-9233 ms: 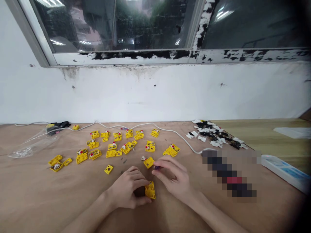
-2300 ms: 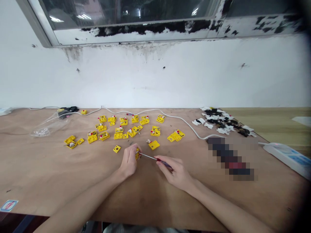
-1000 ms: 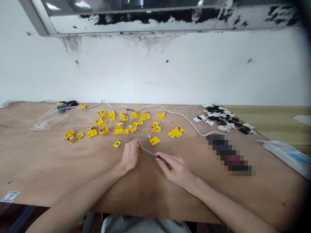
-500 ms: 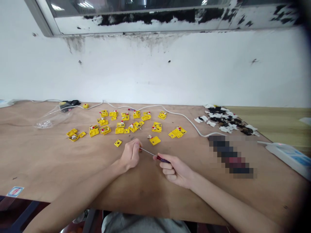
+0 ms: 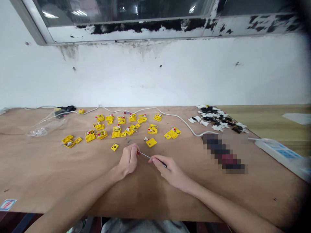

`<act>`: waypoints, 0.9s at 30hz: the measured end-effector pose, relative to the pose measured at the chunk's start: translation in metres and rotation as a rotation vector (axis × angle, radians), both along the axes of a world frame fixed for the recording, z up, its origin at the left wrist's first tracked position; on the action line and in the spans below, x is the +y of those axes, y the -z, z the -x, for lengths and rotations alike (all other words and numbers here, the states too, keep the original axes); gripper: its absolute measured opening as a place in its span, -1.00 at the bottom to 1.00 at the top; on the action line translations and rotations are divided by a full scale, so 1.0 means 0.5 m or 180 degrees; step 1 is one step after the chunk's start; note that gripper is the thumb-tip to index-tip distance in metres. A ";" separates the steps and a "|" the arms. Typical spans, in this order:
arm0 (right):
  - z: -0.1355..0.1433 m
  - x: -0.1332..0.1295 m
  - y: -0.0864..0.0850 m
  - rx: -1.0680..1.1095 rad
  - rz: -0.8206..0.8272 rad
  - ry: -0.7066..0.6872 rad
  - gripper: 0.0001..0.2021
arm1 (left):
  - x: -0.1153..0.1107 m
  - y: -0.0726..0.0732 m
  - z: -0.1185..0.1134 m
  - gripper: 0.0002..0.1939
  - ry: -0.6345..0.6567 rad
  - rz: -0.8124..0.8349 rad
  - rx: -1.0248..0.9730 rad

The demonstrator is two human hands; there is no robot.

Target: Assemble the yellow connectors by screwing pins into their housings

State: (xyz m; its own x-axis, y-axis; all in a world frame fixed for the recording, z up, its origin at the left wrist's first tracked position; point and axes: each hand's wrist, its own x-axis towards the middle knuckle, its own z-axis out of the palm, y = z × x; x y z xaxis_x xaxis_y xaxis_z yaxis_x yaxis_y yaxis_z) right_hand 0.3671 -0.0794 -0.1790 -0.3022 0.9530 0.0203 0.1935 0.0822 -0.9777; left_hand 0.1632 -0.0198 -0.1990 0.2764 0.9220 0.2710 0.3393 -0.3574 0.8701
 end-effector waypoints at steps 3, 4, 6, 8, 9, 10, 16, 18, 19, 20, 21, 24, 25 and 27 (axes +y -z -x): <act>-0.007 0.017 -0.006 0.1244 0.1995 -0.0301 -0.68 | -0.001 0.000 0.001 -0.48 0.0054 -0.0127 0.0048; -0.012 0.024 -0.009 0.1519 0.2416 -0.0428 -0.71 | -0.002 -0.001 0.001 -0.48 0.0073 -0.0107 0.0026; -0.024 0.035 -0.015 0.1790 0.2723 -0.0563 -0.75 | -0.003 -0.005 -0.002 -0.45 0.0105 0.0157 -0.0160; -0.035 0.040 -0.021 0.1755 0.2522 -0.0586 -0.73 | -0.003 -0.009 -0.007 -0.42 0.0114 0.0693 -0.0578; -0.039 0.041 -0.024 0.1625 0.2304 -0.0592 -0.70 | -0.003 -0.012 -0.010 -0.40 0.0117 0.1005 -0.0836; -0.043 0.041 -0.027 0.1438 0.2034 -0.0592 -0.68 | -0.002 -0.015 -0.013 -0.39 0.0125 0.1290 -0.1087; -0.043 0.025 -0.023 -0.0189 -0.0308 -0.0037 -0.67 | -0.004 -0.028 -0.031 -0.40 0.0689 0.2405 -0.2159; -0.032 0.017 -0.016 -0.0701 -0.0864 0.0103 -0.55 | -0.014 -0.027 -0.037 -0.39 0.0930 0.2631 -0.2255; -0.027 0.013 -0.012 -0.0900 -0.1031 0.0106 -0.43 | -0.021 -0.025 -0.040 -0.37 0.1019 0.2662 -0.2218; -0.021 0.011 -0.009 -0.1054 -0.1173 0.0082 -0.35 | -0.028 -0.023 -0.042 -0.36 0.1090 0.2616 -0.2143; -0.016 0.009 -0.006 -0.1169 -0.1314 0.0048 -0.32 | -0.034 -0.021 -0.043 -0.34 0.1142 0.2497 -0.2051; -0.007 0.008 -0.002 -0.1455 -0.1744 -0.0069 -0.46 | -0.050 -0.018 -0.043 -0.32 0.1290 0.2090 -0.1756; -0.006 0.008 -0.001 -0.1558 -0.1874 -0.0080 -0.51 | -0.054 -0.018 -0.043 -0.31 0.1350 0.2036 -0.1695; -0.004 0.008 0.000 -0.1776 -0.2079 -0.0050 -0.57 | -0.058 -0.020 -0.042 -0.29 0.1465 0.2006 -0.1647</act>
State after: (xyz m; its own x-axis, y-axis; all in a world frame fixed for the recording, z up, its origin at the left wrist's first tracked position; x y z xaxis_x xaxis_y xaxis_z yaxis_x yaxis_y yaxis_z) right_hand 0.3689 -0.0757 -0.1787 -0.4442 0.7977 0.4079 0.6261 0.6021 -0.4954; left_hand 0.1842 -0.0488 -0.1892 0.6354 0.7705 -0.0502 -0.2021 0.2287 0.9523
